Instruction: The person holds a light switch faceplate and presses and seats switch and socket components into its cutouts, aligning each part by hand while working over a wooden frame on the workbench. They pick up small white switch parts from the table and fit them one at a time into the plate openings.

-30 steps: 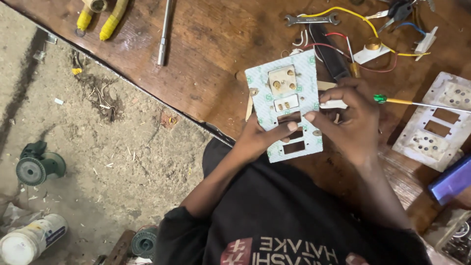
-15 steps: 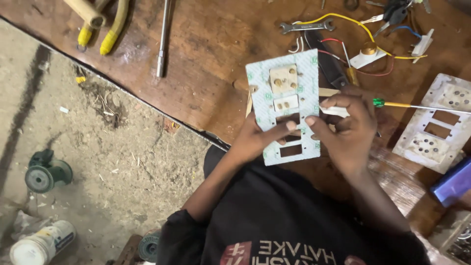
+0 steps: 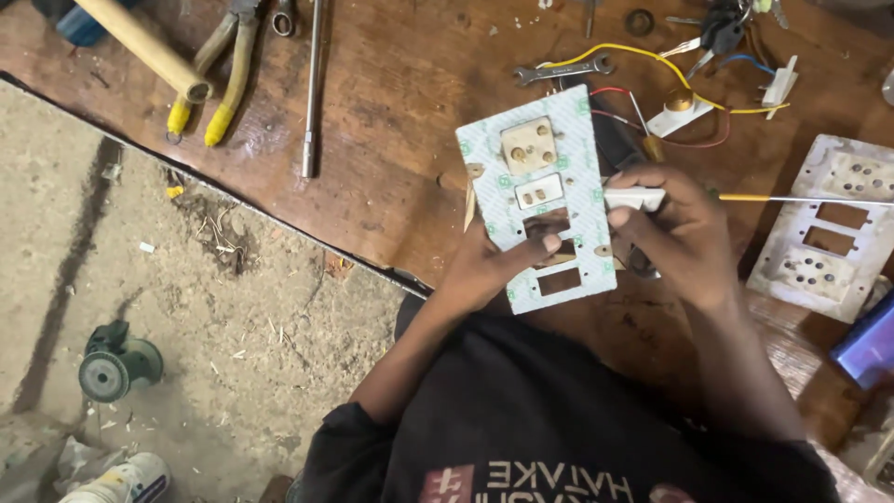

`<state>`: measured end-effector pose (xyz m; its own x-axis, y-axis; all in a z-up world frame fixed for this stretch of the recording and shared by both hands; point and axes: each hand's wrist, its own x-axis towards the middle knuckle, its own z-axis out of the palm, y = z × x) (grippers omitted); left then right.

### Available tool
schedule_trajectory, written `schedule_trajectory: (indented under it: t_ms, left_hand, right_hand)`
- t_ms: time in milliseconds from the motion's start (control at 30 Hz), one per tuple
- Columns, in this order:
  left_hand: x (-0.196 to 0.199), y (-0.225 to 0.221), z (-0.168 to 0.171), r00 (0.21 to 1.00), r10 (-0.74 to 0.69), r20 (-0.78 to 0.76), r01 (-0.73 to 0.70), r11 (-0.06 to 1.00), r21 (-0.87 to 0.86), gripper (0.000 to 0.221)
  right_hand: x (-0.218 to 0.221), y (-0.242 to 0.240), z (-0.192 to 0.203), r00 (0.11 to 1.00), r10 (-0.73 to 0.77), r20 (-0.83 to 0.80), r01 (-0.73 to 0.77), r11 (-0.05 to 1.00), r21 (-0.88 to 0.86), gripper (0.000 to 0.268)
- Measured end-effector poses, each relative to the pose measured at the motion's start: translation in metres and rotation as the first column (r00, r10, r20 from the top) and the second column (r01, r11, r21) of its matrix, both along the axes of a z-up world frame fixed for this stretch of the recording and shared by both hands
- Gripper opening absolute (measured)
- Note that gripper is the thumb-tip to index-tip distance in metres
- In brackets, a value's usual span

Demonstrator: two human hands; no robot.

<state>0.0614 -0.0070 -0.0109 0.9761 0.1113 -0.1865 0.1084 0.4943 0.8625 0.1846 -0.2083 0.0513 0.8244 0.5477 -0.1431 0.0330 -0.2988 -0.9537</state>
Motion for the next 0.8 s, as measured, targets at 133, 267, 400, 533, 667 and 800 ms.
schedule_trajectory:
  t_ms: [133,267,400,533,667,800]
  left_hand:
    - [0.003,-0.005,0.004,1.000,0.023,0.020,-0.016,0.954,-0.298,0.041]
    - [-0.002,-0.006,-0.007,0.997,0.069,0.021,-0.061,0.965,-0.254,0.040]
    - [-0.008,-0.001,0.011,1.000,0.029,0.003,-0.027,0.975,-0.220,0.038]
    - [-0.013,0.008,0.014,0.984,-0.173,0.046,0.178,0.925,-0.334,0.049]
    - [-0.022,0.008,-0.039,0.931,-0.276,0.238,0.364,0.744,-0.561,0.058]
    - [-0.020,0.010,-0.050,0.895,-0.296,0.335,0.446,0.641,-0.625,0.052]
  right_hand:
    - [-0.002,0.010,0.011,0.989,0.124,-0.083,-0.111,0.982,0.151,0.031]
    - [0.004,-0.011,-0.014,0.898,0.166,-0.408,-0.073,0.970,0.233,0.037]
    - [-0.002,-0.010,-0.025,0.949,0.187,-0.254,-0.198,0.980,-0.018,0.049]
    - [-0.006,-0.001,-0.013,0.927,0.087,-0.364,0.019,0.960,0.278,0.042]
    - [-0.005,-0.006,-0.004,0.890,0.128,-0.437,0.060,0.918,0.393,0.032]
    - [-0.009,-0.004,0.000,0.891,0.127,-0.436,0.076,0.904,0.420,0.030]
